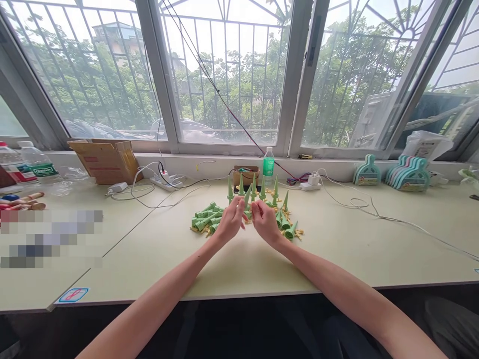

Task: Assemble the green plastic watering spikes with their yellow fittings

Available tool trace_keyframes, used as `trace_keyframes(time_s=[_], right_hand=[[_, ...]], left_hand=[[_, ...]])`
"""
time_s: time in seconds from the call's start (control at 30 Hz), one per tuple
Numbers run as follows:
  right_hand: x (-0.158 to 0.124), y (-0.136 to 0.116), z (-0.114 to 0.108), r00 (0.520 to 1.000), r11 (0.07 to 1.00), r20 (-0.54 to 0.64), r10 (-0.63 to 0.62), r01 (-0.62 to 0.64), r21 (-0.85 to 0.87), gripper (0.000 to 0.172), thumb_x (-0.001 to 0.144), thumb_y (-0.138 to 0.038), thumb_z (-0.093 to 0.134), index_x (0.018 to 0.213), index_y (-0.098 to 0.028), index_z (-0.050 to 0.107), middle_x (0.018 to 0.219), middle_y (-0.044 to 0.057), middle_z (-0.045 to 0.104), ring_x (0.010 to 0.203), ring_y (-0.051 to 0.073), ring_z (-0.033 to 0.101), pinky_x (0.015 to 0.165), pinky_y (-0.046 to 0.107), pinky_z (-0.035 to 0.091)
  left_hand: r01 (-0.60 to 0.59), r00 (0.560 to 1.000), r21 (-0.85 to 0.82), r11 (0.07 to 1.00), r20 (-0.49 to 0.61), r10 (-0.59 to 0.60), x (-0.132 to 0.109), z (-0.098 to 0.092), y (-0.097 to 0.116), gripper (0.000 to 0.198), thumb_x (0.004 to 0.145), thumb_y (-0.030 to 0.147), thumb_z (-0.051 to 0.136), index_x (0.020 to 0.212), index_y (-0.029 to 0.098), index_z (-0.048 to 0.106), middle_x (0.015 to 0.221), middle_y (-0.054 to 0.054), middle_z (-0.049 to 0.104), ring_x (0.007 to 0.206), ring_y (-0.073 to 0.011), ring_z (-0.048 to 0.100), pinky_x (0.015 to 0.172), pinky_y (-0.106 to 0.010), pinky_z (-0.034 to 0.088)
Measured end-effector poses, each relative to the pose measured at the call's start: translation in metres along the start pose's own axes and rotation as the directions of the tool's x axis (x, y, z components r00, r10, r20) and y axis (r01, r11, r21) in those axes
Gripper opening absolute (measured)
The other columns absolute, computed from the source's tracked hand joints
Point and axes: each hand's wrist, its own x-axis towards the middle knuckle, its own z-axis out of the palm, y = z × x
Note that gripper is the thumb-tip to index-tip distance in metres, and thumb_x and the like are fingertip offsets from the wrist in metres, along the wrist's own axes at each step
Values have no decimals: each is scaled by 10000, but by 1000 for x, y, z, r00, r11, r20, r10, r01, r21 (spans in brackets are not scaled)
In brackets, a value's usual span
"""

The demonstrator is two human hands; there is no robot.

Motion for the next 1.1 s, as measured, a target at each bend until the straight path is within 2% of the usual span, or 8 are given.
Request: trace_keyframes(time_s=[0.1, 0.23, 0.37, 0.57, 0.8, 1.1], right_hand=[[1, -4, -4, 997, 996, -17, -75, 74, -50, 340, 973, -426, 361, 749, -193, 466, 616, -18, 494, 519, 101, 390, 531, 232, 318], [1, -4, -5, 991, 987, -2, -136, 136, -82, 313, 974, -374, 373, 741, -189, 471, 606, -34, 457, 527, 96, 357, 541, 222, 302], [1, -1, -4, 987, 980, 26, -161, 163, -111, 307, 970, -352, 378, 728, -188, 469, 602, -39, 425, 541, 99, 334, 540, 222, 287], [2, 2, -4, 986, 979, 61, -155, 162, -125, 321, 970, -359, 374, 713, -188, 461, 599, -41, 409, 550, 102, 328, 547, 225, 279], [2, 3, -5, 991, 986, 64, -120, 127, -105, 309, 967, -358, 373, 712, -196, 440, 589, -46, 399, 534, 102, 320, 536, 229, 275], [2, 1, -4, 993, 988, 60, -102, 108, -111, 322, 966, -387, 350, 697, -211, 365, 577, -50, 372, 523, 107, 305, 526, 237, 267]], left_hand=[[52, 998, -85, 995, 22, -51, 1, 0, 0, 414, 924, 574, 326, 1049, 213, 487, 839, -13, 577, 523, -113, 596, 371, -223, 473], [156, 988, -210, 965, 50, -148, 0, -1, 4, 423, 909, 611, 325, 893, 204, 437, 628, 26, 532, 399, -100, 492, 340, -208, 388], [245, 969, -312, 918, 98, -225, 1, -3, 8, 369, 912, 560, 354, 824, 208, 417, 504, 42, 461, 391, -104, 420, 347, -198, 328], [316, 949, -425, 848, 146, -281, 1, -4, 6, 322, 886, 525, 419, 821, 211, 412, 516, 46, 436, 404, -95, 363, 370, -203, 300], [349, 936, -484, 802, 210, -281, 0, -5, 9, 317, 851, 497, 519, 795, 217, 383, 547, 68, 386, 395, -58, 271, 386, -188, 259], [357, 933, -515, 779, 236, -272, -1, -6, 15, 289, 856, 480, 540, 832, 213, 434, 585, 71, 344, 399, -33, 214, 401, -172, 192]])
